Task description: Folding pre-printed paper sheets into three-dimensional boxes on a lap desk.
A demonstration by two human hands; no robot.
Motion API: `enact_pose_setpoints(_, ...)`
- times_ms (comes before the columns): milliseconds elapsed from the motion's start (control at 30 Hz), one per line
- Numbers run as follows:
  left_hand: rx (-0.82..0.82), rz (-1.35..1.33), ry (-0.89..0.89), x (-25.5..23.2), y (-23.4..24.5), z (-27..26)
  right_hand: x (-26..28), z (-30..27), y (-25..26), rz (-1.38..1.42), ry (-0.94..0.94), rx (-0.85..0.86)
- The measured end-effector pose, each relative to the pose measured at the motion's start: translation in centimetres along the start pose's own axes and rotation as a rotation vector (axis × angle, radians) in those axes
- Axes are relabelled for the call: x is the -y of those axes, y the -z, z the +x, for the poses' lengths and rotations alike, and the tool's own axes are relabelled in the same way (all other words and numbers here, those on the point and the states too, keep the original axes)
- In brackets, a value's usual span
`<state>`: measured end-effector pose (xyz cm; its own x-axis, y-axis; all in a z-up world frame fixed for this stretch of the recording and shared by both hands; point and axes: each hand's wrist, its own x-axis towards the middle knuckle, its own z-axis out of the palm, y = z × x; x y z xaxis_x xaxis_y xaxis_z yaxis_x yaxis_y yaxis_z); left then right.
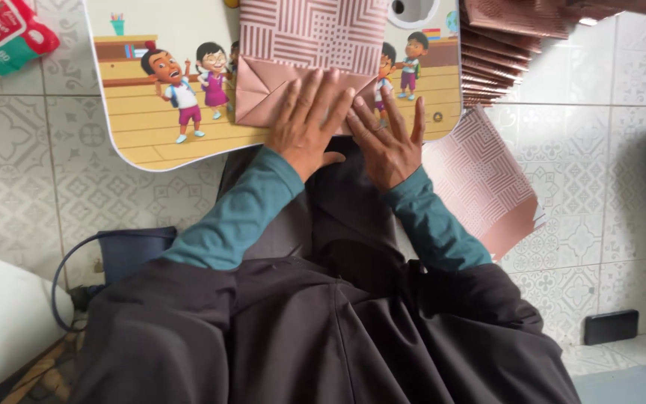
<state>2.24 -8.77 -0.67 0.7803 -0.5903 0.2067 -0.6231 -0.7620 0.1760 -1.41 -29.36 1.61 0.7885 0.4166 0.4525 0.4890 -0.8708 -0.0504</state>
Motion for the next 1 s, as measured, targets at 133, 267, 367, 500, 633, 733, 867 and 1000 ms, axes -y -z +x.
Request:
enact_pose_setpoints(133,-0.129,-0.013,0.034,-1.5,-0.6,1.1,-0.3,-0.3,0.5,-0.121,0.004,-0.055)
enact_pose_setpoints(267,-0.232,0.075,0.072,-1.4,-1.2,0.8,-0.6,-0.9,3.2,-0.077,0.103,-0.095)
enact_pose_setpoints(367,-0.209,0.033,0.065,-1.1,-2.6,0.9,-1.3,-1.9,1.7,-0.118,0.129,-0.248)
enact_pose_setpoints(500,-0.314,0.078,0.068,-1.8,-2.8,1.8,-0.9,-1.7,0.2,-0.041,0.104,-0.318)
enact_pose_setpoints(633,-0.768,0.252,0.045,-2.5,-3.8,2.8,-1.4,-2.8,0.1,0.278,-0.044,-0.295)
enact_pose_setpoints(733,-0.81,0.195,0.034,-3.4,-4.3,2.4,-1.1,-3.7,1.2,0.55,-0.263,-0.335)
enact_pose_setpoints(867,-0.803,-0.097,0.079,-4.2,-2.8,0.6,0.1,-4.5,0.0,1.048,-0.616,-0.559)
enact_pose_setpoints(1000,-0.85,-0.577,0.143,-8.6,5.0,-1.2,2.7,-3.4,-1.3,1.61,-0.67,-0.387)
